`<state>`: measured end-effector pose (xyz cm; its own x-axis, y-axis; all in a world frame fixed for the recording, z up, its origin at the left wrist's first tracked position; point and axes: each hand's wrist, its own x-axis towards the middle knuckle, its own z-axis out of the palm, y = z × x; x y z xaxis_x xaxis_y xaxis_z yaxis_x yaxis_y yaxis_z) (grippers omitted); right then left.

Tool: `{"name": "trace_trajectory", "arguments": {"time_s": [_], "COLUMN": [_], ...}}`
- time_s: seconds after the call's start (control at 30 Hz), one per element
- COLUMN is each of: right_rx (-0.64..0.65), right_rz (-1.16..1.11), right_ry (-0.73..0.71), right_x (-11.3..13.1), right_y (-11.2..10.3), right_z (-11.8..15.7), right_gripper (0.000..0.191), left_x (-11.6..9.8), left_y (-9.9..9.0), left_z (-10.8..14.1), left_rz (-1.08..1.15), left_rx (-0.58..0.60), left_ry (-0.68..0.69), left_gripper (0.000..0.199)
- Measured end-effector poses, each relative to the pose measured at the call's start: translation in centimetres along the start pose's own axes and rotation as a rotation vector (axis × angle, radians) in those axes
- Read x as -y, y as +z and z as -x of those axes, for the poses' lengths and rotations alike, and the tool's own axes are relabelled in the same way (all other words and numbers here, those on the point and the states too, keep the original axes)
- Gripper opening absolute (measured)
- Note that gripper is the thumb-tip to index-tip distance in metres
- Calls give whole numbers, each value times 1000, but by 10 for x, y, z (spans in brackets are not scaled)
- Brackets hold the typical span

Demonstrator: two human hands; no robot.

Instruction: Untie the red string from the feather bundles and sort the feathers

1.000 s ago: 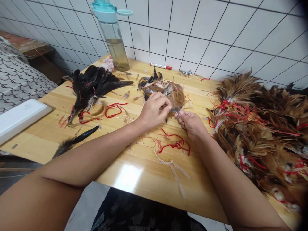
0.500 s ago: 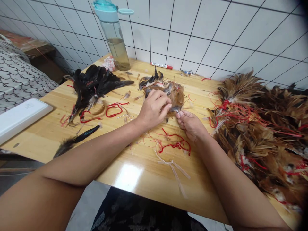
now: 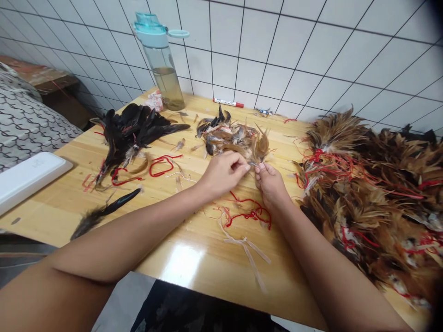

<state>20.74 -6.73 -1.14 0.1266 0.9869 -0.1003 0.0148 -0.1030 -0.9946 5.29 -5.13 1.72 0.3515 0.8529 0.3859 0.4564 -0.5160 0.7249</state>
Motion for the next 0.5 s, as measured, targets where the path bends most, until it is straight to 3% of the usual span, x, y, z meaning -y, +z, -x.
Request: {"name": "trace_trajectory", "arguments": {"time_s": [0.07, 0.13, 0.27, 0.5], "right_rx": [-33, -45, -7, 14], "right_rz": [76, 152, 232, 261], "right_ry": [-85, -167, -224, -234], "right_x": [-6, -11, -18, -17], "right_y": [3, 5, 5, 8], "right_z": [1, 2, 2, 5], "right_gripper": [38, 37, 30, 30], "left_x": [3, 8, 12, 6], "left_y": [9, 15, 17, 16], "left_z": [1, 1, 0, -2], "left_rz": [138, 268, 449, 691], "left_rx": [114, 146, 116, 124], "left_ry": [-174, -282, -367, -448], "left_gripper": [20, 26, 30, 13]}}
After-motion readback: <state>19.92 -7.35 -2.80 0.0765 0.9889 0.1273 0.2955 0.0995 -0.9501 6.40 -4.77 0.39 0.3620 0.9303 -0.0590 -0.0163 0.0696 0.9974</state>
